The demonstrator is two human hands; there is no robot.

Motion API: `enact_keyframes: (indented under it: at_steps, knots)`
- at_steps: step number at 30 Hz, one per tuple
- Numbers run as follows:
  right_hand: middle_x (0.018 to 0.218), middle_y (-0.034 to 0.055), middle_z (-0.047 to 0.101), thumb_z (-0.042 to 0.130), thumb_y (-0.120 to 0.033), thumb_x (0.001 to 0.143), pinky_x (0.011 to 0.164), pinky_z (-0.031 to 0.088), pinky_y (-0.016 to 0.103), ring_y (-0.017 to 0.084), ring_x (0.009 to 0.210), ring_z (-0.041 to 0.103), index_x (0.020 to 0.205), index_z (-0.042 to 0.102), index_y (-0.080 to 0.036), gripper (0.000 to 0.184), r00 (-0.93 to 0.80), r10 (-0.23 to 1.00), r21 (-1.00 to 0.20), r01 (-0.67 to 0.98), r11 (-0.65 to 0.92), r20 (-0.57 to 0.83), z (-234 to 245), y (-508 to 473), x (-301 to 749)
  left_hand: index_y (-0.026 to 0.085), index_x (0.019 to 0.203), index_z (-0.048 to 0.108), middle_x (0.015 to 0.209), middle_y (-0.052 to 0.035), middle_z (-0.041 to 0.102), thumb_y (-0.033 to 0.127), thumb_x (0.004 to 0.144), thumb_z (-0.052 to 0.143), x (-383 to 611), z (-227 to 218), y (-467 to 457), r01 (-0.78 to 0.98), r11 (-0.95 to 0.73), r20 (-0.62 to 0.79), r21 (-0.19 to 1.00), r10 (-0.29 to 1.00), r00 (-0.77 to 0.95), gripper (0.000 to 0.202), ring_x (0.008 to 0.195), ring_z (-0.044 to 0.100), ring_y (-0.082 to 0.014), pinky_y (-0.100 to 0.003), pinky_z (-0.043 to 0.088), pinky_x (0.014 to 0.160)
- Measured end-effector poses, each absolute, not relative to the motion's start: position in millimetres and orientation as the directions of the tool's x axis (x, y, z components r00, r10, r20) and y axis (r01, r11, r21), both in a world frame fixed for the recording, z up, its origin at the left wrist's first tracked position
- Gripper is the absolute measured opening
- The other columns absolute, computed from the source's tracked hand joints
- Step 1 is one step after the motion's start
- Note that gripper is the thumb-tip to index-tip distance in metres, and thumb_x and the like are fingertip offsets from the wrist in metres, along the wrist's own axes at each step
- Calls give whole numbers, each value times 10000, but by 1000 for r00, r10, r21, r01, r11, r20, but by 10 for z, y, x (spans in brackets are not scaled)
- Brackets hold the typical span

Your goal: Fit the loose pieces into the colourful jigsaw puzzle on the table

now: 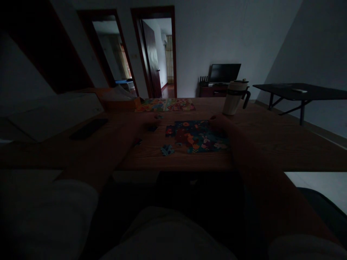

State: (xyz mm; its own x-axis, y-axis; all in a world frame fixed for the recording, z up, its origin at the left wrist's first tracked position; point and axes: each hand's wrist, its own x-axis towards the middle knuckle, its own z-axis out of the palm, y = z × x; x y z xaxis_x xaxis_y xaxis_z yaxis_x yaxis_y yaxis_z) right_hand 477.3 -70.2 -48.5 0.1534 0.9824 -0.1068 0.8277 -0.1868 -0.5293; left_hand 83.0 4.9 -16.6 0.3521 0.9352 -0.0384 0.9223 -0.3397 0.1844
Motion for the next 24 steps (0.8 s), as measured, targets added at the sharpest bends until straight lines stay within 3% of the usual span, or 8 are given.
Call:
enact_keyframes:
  at_steps: [3, 6, 10, 14, 18, 21, 24]
  knots:
    - [961, 94, 755, 536, -253, 1029, 570, 477, 228, 148, 661, 646, 1061, 724, -164, 210, 147, 985, -528, 832, -170, -86, -501, -680, 4791, 191, 1064, 765, 1008, -118, 758, 435, 928, 691, 921, -257, 107, 967, -234, -22, 106, 971, 237, 289, 984, 691, -278, -349, 523, 879]
    - [928, 106, 749, 548, -261, 1021, 552, 464, 235, 158, 647, 645, 1064, 730, -153, 217, 151, 984, -530, 829, -180, -97, -511, -667, 4796, 195, 1171, 741, 1136, -115, 758, 332, 935, 669, 930, -296, 122, 950, -281, 17, 137, 960, 281, 282, 1037, 686, -253, -329, 530, 898]
    - [948, 113, 748, 561, -244, 1008, 570, 461, 237, 159, 681, 645, 1106, 730, -132, 226, 157, 984, -520, 836, -176, -79, -498, -678, 4780, 198, 1221, 722, 1197, -111, 749, 341, 860, 738, 804, -196, 51, 933, -318, -25, 168, 945, 327, 389, 997, 691, -230, -293, 533, 837]
    - [1007, 116, 746, 557, -250, 1022, 594, 454, 239, 154, 710, 640, 1093, 731, -135, 220, 165, 985, -491, 854, -171, -55, -472, -708, 4757, 207, 1082, 771, 1023, -103, 776, 541, 768, 788, 628, 50, -110, 930, -322, -226, 175, 907, 357, 458, 895, 689, -234, -291, 526, 769]
    - [966, 105, 751, 555, -248, 1024, 599, 438, 221, 145, 712, 633, 1095, 734, -130, 225, 161, 985, -497, 851, -171, -62, -463, -733, 4746, 191, 879, 793, 833, -138, 756, 747, 607, 830, 610, 197, -272, 966, -225, -415, 123, 873, 256, 620, 813, 686, -282, -339, 536, 709]
    - [974, 97, 749, 548, -249, 1023, 588, 445, 220, 139, 680, 634, 1115, 728, -127, 236, 154, 984, -517, 837, -178, -89, -468, -736, 4746, 180, 767, 770, 802, -149, 747, 736, 574, 857, 714, 201, -349, 979, -187, -431, 83, 879, 204, 594, 817, 692, -311, -357, 544, 701]
    - [953, 102, 736, 543, -264, 1033, 585, 449, 238, 134, 635, 611, 1131, 722, -116, 252, 151, 983, -525, 831, -182, -102, -463, -738, 4736, 184, 846, 788, 874, -124, 763, 648, 653, 835, 798, 180, -386, 971, -216, -413, 102, 879, 239, 506, 826, 688, -277, -328, 545, 714]
